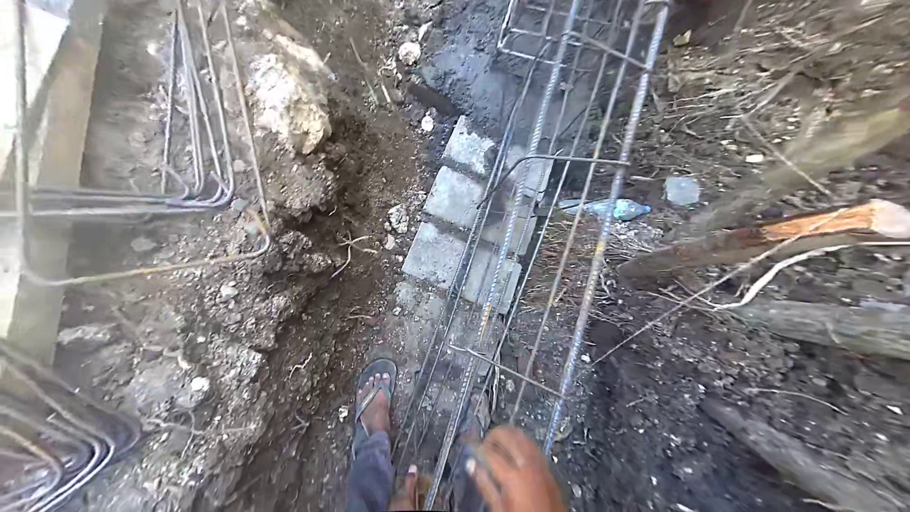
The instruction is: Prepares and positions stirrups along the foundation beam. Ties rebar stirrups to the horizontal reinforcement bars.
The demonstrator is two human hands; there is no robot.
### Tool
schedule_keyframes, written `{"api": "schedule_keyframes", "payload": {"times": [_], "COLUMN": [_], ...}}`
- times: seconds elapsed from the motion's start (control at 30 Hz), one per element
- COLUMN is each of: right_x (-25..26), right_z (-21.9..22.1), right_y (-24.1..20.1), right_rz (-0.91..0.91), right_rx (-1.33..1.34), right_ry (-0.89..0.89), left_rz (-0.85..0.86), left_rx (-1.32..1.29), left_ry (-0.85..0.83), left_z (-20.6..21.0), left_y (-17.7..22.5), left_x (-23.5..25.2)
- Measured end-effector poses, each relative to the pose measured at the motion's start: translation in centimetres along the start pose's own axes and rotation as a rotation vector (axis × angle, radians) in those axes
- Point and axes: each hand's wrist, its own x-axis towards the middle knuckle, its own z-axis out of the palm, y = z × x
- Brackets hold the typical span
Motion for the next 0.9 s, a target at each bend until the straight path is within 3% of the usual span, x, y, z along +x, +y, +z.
{"api": "schedule_keyframes", "payload": {"times": [0.03, 0.07, 0.1, 0.23, 0.33, 0.47, 0.67, 0.9], "right_x": [1.6, 3.6, 5.6, 10.8, 11.2, 10.7, 12.7, 16.9], "right_z": [-1.4, -2.9, -4.4, -6.6, -6.6, -6.6, -10.0, -14.1], "right_y": [0.3, 0.7, 1.2, 3.5, 4.8, 5.8, 6.9, 7.4], "right_rz": [-0.014, 0.011, 0.073, 0.209, 0.163, 0.137, -0.024, 0.115], "right_rx": [-0.054, -0.114, -0.146, -0.169, -0.112, -0.098, -0.154, -0.192], "right_ry": [0.222, 0.328, 0.306, -0.210, -0.327, -0.207, 0.231, 0.147], "left_rz": [-0.002, -0.008, -0.015, 0.001, 0.019, -0.001, -0.022, -0.012], "left_rx": [-0.033, -0.057, -0.057, 0.000, 0.047, 0.066, 0.064, 0.135], "left_ry": [-0.016, -0.014, -0.011, 0.019, 0.036, 0.056, 0.019, 0.024], "left_z": [0.3, 0.4, 0.6, 0.8, 0.9, 1.2, 1.5, 1.8], "left_y": [0.3, 0.5, 0.6, 1.3, 2.1, 3.1, 2.2, 1.3], "left_x": [-0.2, -0.2, -0.2, 0.2, -0.2, -0.7, -1.6, -2.4]}}
